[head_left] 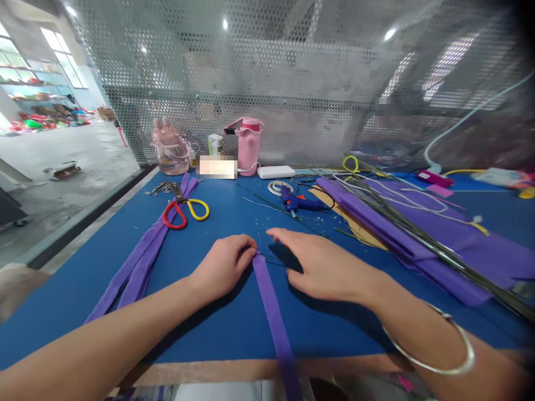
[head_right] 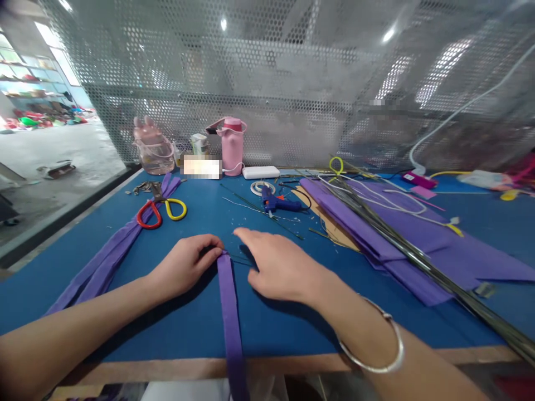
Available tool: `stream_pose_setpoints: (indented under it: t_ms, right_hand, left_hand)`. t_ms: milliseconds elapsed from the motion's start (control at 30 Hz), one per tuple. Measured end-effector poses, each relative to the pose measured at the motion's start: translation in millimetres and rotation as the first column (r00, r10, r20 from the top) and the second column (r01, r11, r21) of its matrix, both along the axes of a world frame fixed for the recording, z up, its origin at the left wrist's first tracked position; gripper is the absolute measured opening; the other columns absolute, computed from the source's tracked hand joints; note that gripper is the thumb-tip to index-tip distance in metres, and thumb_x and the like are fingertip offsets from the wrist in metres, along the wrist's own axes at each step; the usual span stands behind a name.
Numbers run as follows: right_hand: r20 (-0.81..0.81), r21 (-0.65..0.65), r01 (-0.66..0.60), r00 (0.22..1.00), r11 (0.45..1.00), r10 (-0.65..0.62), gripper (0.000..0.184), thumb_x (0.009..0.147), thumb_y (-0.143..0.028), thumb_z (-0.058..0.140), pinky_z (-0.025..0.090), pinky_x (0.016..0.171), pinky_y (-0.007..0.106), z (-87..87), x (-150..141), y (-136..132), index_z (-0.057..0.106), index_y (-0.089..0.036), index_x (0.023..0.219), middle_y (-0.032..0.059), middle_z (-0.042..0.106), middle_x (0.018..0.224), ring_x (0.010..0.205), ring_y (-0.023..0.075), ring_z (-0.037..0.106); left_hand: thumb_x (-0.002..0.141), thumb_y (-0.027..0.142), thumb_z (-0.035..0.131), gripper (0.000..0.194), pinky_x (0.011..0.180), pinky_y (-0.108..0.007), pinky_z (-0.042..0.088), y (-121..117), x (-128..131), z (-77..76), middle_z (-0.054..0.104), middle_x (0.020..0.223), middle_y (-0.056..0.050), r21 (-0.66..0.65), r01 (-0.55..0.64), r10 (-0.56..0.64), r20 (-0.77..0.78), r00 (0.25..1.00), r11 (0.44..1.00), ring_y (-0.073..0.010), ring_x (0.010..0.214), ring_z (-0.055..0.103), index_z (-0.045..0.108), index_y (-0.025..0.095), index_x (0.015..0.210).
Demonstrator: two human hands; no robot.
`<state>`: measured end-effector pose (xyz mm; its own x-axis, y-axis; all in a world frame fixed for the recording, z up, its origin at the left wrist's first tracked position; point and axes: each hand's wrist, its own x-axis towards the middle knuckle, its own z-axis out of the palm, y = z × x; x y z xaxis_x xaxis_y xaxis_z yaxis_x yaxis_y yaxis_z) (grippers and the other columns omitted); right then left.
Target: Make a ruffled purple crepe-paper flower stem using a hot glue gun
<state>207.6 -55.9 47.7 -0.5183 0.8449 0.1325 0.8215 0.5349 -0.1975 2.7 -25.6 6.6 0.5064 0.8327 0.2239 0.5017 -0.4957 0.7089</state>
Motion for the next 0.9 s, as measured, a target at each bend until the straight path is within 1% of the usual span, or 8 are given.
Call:
stream_pose_setpoints:
  t_ms: [67, 167, 267, 333, 500, 667, 800, 900]
  right_hand:
    - [-0.025, -0.009, 0.036, 0.999, 0.999, -0.036, 0.046, 0.077, -0.016, 0.058, 0.05, 0.075, 0.033, -9.0, -6, -7, 0.053, -0.016, 0.122, 0.0109, 0.068, 0.112, 0.094, 0.0247, 0.066]
    - [-0.133, 0.09, 0.064, 0.99, 0.994, -0.051, 0.015, 0.085, -0.026, 0.058, 0.045, 0.064, 0.029, -21.0, -10, -4, 0.061, -0.018, 0.098, 0.0062, 0.069, 0.09, 0.077, 0.0197, 0.064]
    - [-0.241, 0.168, 0.015, 0.97, 0.986, 0.026, 0.012, 0.089, -0.028, 0.056, 0.043, 0.062, 0.027, -25.9, -14, -2, 0.064, -0.019, 0.087, 0.0039, 0.067, 0.08, 0.071, 0.0164, 0.061]
    - [-0.319, 0.157, 0.015, 0.947, 0.987, 0.037, 0.012, 0.089, -0.025, 0.057, 0.042, 0.061, 0.025, -25.6, -16, -3, 0.066, -0.019, 0.083, 0.002, 0.066, 0.075, 0.067, 0.0144, 0.059]
    - [-0.476, 0.019, 0.076, 0.878, 0.997, -0.058, 0.009, 0.081, -0.016, 0.061, 0.041, 0.057, 0.024, -21.0, -20, -8, 0.069, -0.021, 0.079, -0.0019, 0.066, 0.069, 0.06, 0.012, 0.057]
    - [-0.589, -0.173, 0.068, 0.792, 0.983, -0.159, 0.008, 0.079, -0.023, 0.062, 0.04, 0.053, 0.023, -19.7, -22, -9, 0.068, -0.019, 0.075, -0.0027, 0.061, 0.063, 0.056, 0.0112, 0.051]
    - [-0.647, -0.328, 0.014, 0.725, 0.945, -0.236, 0.008, 0.079, -0.025, 0.062, 0.037, 0.049, 0.022, -21.8, -23, -10, 0.063, -0.018, 0.074, -0.0046, 0.052, 0.059, 0.053, 0.0093, 0.042]
    - [-0.663, -0.296, 0.005, 0.718, 0.955, -0.21, 0.007, 0.079, -0.023, 0.06, 0.035, 0.047, 0.02, -22.7, -23, -12, 0.06, -0.018, 0.074, -0.0056, 0.049, 0.058, 0.051, 0.0085, 0.04]
  left_hand:
    - [0.09, 0.029, 0.049, 0.019, 0.063, -0.026, 0.045, -3, -1, 3.6, 0.064, 0.075, 0.0, -0.162, -0.04, 0.061, 0.126, 0.99, 0.986, -0.0136, 0.067, 0.057, 0.063, 0.018, 0.088]
    - [0.085, 0.034, 0.056, 0.02, 0.059, -0.023, 0.044, -5, -1, 7.6, 0.062, 0.072, 0.001, -0.374, -0.002, 0.134, 0.327, 0.935, 0.927, -0.011, 0.063, 0.055, 0.063, 0.016, 0.088]
    - [0.08, 0.031, 0.062, 0.017, 0.06, -0.023, 0.045, -8, 0, 10.0, 0.063, 0.072, 0.001, -0.448, 0.052, 0.159, 0.421, 0.893, 0.893, -0.0098, 0.062, 0.055, 0.064, 0.015, 0.086]
    - [0.079, 0.029, 0.063, 0.015, 0.062, -0.024, 0.046, -10, 0, 10.4, 0.064, 0.075, 0.0, -0.442, 0.069, 0.151, 0.444, 0.883, 0.894, -0.0101, 0.064, 0.057, 0.065, 0.016, 0.086]
    - [0.082, 0.027, 0.061, 0.014, 0.068, -0.025, 0.049, -15, -2, 8.6, 0.066, 0.08, -0.001, -0.32, 0.078, 0.074, 0.438, 0.896, 0.944, -0.0118, 0.072, 0.061, 0.064, 0.017, 0.091]
    - [0.087, 0.022, 0.057, 0.018, 0.073, -0.024, 0.05, -22, -6, 9.4, 0.068, 0.089, 0.0, -0.041, 0.037, -0.023, 0.299, 0.954, 0.998, -0.0124, 0.081, 0.063, 0.059, 0.02, 0.105]
    - [0.088, 0.015, 0.053, 0.019, 0.075, -0.021, 0.048, -26, -9, 11.2, 0.068, 0.093, 0.0, 0.195, 0.07, -0.102, 0.163, 0.981, 0.978, -0.011, 0.084, 0.063, 0.057, 0.021, 0.106]
    - [0.087, 0.015, 0.054, 0.019, 0.08, -0.023, 0.047, -28, -9, 11.5, 0.067, 0.093, 0.0, 0.263, 0.084, -0.127, 0.15, 0.981, 0.961, -0.0118, 0.087, 0.062, 0.057, 0.021, 0.104]
